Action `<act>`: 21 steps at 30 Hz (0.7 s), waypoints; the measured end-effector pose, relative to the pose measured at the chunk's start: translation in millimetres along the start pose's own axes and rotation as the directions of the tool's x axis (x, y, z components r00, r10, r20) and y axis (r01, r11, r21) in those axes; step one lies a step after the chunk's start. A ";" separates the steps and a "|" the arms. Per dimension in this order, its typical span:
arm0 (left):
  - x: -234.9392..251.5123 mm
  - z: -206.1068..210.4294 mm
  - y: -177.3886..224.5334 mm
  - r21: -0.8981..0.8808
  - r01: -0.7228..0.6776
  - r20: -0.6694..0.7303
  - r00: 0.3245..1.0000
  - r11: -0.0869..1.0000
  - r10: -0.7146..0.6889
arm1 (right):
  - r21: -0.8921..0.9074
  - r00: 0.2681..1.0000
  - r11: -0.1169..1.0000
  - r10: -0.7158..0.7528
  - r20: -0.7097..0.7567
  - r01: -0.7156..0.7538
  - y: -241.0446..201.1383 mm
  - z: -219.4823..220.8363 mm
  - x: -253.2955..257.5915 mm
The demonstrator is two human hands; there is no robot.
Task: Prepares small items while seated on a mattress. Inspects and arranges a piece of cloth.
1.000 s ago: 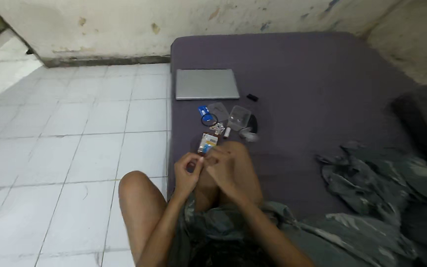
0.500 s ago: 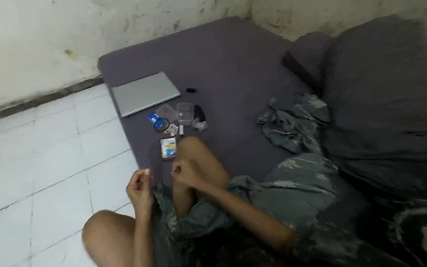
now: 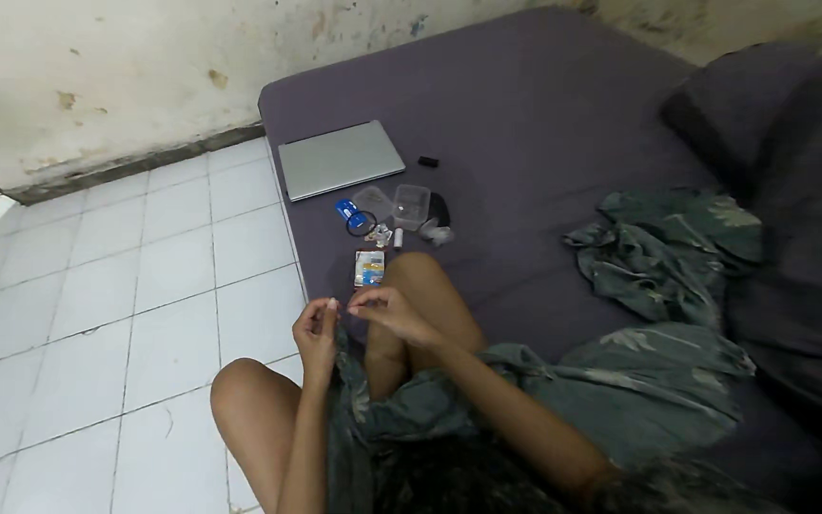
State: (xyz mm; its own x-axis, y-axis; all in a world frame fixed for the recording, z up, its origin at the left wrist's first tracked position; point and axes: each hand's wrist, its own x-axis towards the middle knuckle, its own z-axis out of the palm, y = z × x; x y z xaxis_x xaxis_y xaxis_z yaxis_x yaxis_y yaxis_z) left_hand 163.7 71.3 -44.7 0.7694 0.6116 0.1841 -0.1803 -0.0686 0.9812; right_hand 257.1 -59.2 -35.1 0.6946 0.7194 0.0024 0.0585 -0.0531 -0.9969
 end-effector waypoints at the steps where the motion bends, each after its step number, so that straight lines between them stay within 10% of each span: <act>1: 0.1 -0.3 0.0 0.002 -0.004 -0.006 1.000 1.000 0.004 | 0.009 1.000 1.000 0.011 -0.010 -0.011 -1.3 -0.6 -1.1; 21: -1.1 1.4 5.1 -0.069 0.116 0.050 0.992 0.991 -0.113 | -0.027 0.972 0.996 0.080 -0.219 -0.088 -0.9 6.4 -4.5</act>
State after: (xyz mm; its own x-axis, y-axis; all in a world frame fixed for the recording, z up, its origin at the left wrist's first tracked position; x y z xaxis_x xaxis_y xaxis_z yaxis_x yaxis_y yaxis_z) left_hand 162.8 69.1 -39.9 0.8146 0.5753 0.0746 -0.1315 0.0579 0.9896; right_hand 249.3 -57.9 -34.6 0.8373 0.5435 -0.0596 0.0169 -0.1347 -0.9907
